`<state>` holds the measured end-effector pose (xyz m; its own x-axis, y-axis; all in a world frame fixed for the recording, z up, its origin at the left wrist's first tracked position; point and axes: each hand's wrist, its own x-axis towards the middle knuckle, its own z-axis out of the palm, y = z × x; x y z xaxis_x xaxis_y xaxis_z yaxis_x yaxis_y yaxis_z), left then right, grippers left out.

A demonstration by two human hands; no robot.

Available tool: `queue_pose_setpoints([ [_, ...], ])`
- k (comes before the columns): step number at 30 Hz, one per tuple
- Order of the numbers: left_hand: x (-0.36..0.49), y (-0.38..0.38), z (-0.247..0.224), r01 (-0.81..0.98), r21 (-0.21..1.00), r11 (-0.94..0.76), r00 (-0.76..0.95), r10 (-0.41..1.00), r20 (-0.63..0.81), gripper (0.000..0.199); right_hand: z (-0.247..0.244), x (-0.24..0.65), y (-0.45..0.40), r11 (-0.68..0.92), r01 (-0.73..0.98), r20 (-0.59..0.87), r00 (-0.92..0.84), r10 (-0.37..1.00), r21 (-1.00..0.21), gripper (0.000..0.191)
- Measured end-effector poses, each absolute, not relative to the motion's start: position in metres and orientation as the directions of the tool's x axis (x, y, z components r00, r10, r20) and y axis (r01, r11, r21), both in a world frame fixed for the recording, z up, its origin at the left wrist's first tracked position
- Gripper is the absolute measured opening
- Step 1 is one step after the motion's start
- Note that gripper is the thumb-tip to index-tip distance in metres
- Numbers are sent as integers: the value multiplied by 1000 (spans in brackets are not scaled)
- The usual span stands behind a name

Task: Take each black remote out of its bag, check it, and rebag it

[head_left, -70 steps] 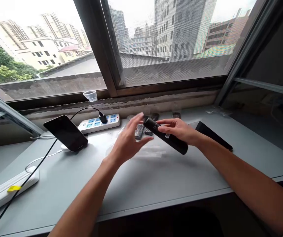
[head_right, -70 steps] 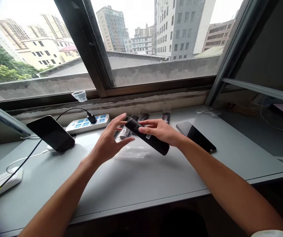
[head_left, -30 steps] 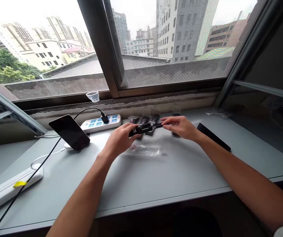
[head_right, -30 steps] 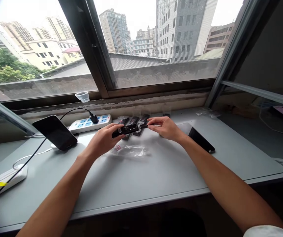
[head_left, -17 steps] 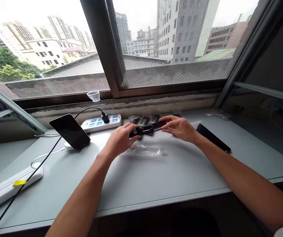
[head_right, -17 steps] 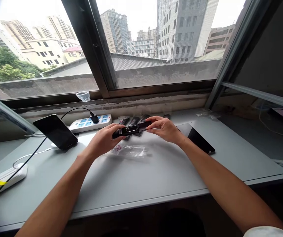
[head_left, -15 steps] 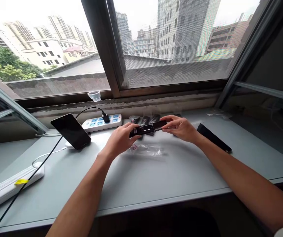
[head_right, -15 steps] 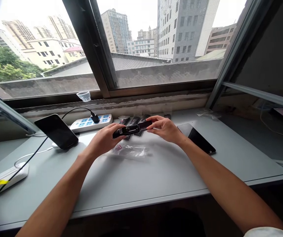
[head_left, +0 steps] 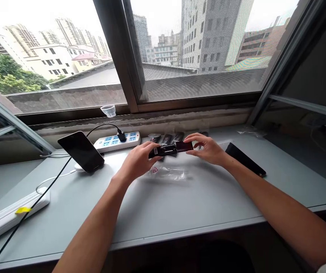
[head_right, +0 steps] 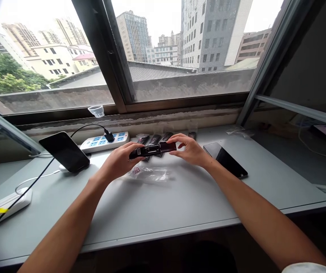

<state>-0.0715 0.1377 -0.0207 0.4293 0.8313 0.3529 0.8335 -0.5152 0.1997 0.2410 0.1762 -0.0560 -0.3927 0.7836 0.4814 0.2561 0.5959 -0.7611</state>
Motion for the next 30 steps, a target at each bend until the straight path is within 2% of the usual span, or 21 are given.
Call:
queue_pose_setpoints([
  [4, -73, 139, -22, 839, 173, -515, 425, 821, 382, 39, -53, 241, 173, 574, 286, 457, -384, 802, -767, 42],
  [8, -74, 141, -25, 831, 145, -538, 429, 784, 448, 40, -51, 242, 172, 448, 295, 295, -444, 846, -844, 38],
  [11, -70, 141, -26, 802, 119, -585, 470, 742, 478, 41, -50, 241, 172, 367, 290, 204, -467, 860, -884, 44],
  [16, -53, 135, -30, 722, 83, -687, 557, 648, 520, 41, -49, 230, 164, 303, 259, 161, -456, 875, -917, 51],
  [25, -38, 127, -36, 621, 141, -771, 640, 602, 478, 41, -52, 219, 156, 203, 249, 100, -371, 923, -947, 39],
  [30, -32, 124, -33, 593, 148, -792, 666, 585, 463, 41, -47, 220, 155, 173, 147, 76, -508, 858, -974, 32],
])
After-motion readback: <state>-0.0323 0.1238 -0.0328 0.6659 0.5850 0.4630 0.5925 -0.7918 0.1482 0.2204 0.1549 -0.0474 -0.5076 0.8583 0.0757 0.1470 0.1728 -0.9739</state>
